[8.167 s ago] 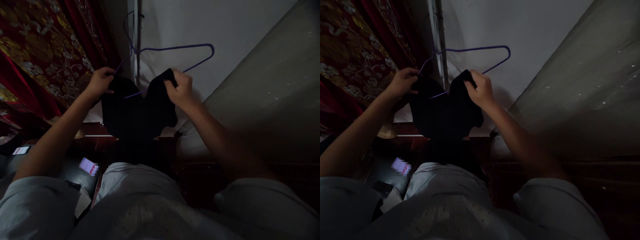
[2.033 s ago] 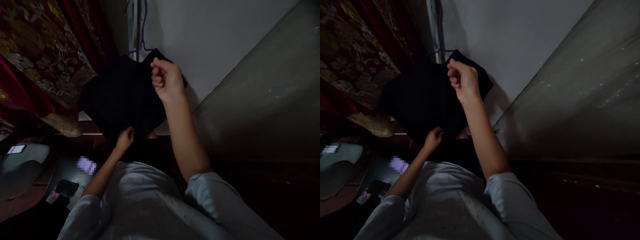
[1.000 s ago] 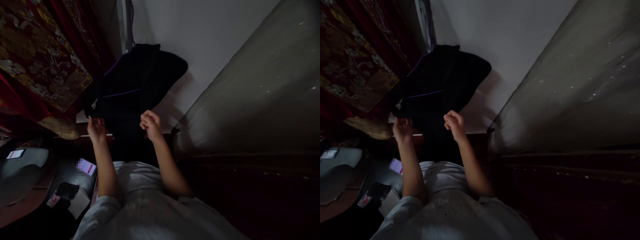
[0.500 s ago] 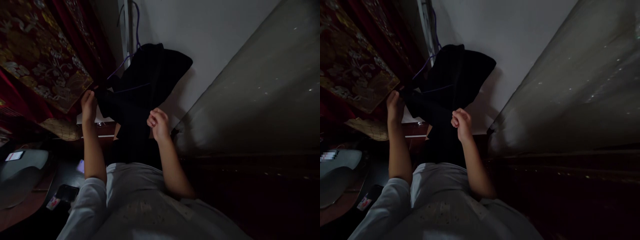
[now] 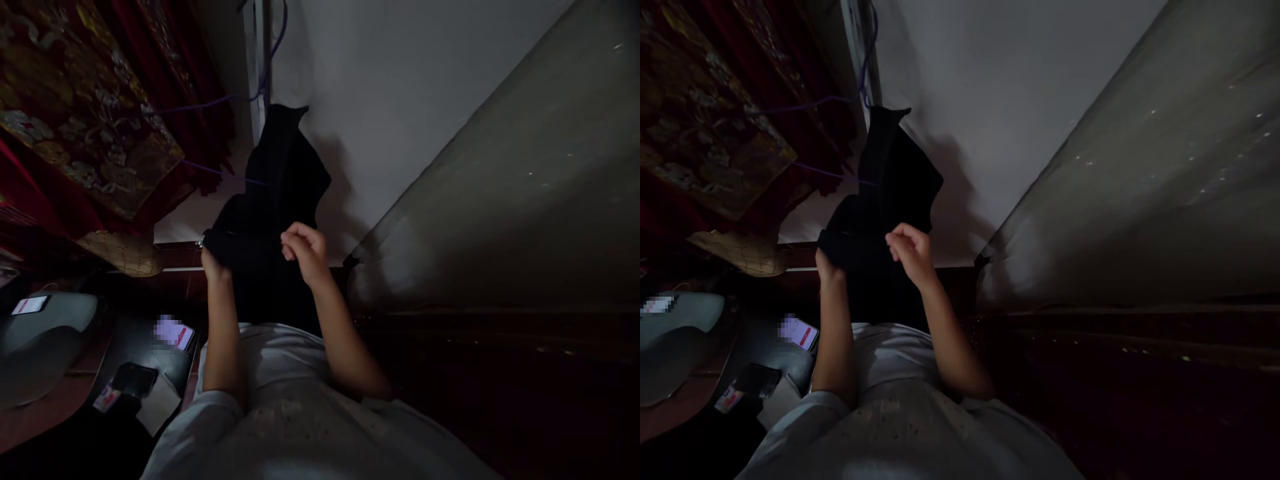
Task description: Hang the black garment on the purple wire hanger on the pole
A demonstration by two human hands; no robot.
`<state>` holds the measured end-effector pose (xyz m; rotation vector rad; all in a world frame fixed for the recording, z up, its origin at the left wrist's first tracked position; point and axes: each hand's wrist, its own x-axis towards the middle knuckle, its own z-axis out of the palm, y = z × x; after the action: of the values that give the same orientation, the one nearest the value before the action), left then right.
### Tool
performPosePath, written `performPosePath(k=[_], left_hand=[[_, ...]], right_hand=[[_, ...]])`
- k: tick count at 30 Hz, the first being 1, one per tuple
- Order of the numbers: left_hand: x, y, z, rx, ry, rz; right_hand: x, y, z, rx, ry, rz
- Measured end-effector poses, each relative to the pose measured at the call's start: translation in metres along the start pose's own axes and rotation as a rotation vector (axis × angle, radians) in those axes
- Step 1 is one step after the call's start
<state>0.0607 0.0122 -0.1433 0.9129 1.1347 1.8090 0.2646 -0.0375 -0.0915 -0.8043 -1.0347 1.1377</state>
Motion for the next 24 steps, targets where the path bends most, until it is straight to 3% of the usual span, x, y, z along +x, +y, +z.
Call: performPosePath(k=[2, 4, 7, 11, 14, 17, 21, 24], left_hand=[[-0.003, 0.010, 0.008, -0.120, 0.067, -0.031], [-0.011, 0.024, 0.019, -0.154, 0.022, -0.055], [-0.036, 0.040, 0.039, -0.038, -0.190, -0.013], [-0.067, 0.050, 0.061, 0.129, -0.373, 0.186], [-0.077, 0.059, 0.070, 0.247, -0.466, 0.366], [-0.076, 0.077, 0.078, 0.324, -0.539, 0.522], [-0.061, 0.117, 0.092, 0.429, -0.618, 0.689], [-0.043, 0.145, 0.095, 0.420, -0.651, 0.669]], right_hand=[[0.011, 0.006, -0.011, 0.179, 0.401, -0.011], [0.023, 0.008, -0.025, 0.379, 0.725, 0.066], [0.032, 0.007, -0.046, 0.621, 0.847, 0.246], [0.029, 0.004, -0.058, 0.639, 0.864, 0.268], [0.021, -0.005, -0.056, 0.400, 0.613, 0.213], [0.009, -0.025, -0.047, 0.116, 0.118, 0.154], [-0.003, -0.062, -0.024, 0.063, -0.448, 0.281], [0.005, -0.090, -0.006, 0.032, -0.669, 0.341]])
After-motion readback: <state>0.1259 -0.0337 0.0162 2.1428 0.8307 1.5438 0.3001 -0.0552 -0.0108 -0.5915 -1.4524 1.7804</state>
